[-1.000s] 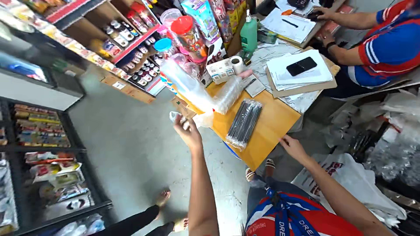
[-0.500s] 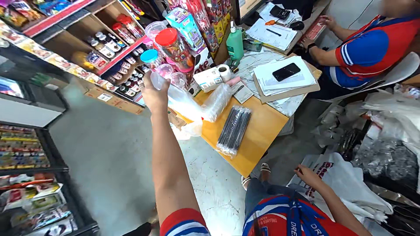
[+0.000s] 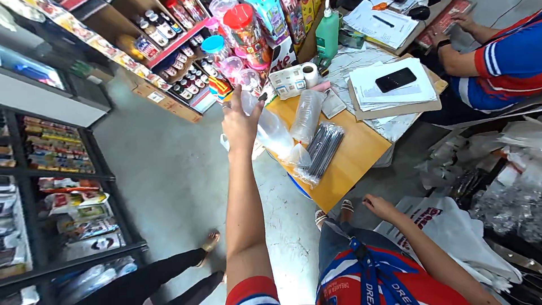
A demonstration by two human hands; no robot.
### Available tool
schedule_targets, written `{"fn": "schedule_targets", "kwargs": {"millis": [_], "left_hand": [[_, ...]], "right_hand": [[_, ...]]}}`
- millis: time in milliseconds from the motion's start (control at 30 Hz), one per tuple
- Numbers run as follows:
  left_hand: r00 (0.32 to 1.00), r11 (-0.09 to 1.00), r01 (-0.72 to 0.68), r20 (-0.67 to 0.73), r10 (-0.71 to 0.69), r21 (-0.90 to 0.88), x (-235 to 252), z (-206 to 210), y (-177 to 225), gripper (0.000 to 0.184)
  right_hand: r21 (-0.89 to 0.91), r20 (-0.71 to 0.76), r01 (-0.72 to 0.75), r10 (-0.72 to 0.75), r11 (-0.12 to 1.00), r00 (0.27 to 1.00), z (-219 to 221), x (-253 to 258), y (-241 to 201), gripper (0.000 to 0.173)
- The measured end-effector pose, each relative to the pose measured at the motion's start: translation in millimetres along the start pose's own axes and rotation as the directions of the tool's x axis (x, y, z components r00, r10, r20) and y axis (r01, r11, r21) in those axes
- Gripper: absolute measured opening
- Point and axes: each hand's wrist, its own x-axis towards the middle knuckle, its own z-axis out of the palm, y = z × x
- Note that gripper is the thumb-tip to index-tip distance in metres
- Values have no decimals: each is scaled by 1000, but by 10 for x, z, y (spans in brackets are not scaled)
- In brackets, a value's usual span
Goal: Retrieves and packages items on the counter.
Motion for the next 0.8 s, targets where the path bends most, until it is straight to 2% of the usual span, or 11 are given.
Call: {"fn": "schedule_targets", "kwargs": {"millis": [133, 233, 333, 400, 467, 533, 600, 667, 767, 800], "left_hand": [[998, 998, -53, 41, 55, -35, 52, -20, -98, 82], [984, 935, -173, -16, 177, -311, -62, -26, -409, 100], [977, 829, -186, -187, 100, -527, -407, -24, -980, 91], [988, 793, -9, -127, -86, -609, -771, 226, -1561, 78], [955, 759, 281, 96, -279, -587, -1248, 710, -2189, 69], [837, 738, 525, 411, -360, -423, -1881, 1195, -2707, 62], [669, 744, 626, 651, -358, -234, -2622, 1534, -3009, 59], [490, 760, 645, 803, -340, -73, -3313, 1710, -3093, 59], [200, 736, 667, 922, -330, 119, -4075, 1790, -2958, 54], [145, 780, 603, 939, -312, 166, -4297, 1859, -2977, 59]], "right_hand": [[-51, 43, 62, -60, 997, 997, 149, 128, -223, 41], [-106, 92, 73, -64, 992, 994, 272, 83, -389, 39], [-143, 151, 19, 3, 990, 989, 388, 27, -524, 34], [-150, 187, -23, 51, 988, 981, 500, 20, -576, 34], [-148, 212, -63, 94, 987, 973, 666, 53, -659, 37], [-147, 226, -88, 120, 985, 967, 873, 113, -825, 40], [-122, 233, -93, 119, 988, 965, 1091, 184, -1073, 43], [-50, 206, -70, 79, 996, 975, 1322, 344, -1317, 45], [70, 117, -12, 4, 997, 993, 1731, 883, -1441, 50], [74, 115, -25, 16, 997, 993, 1837, 1102, -1454, 50]]}}
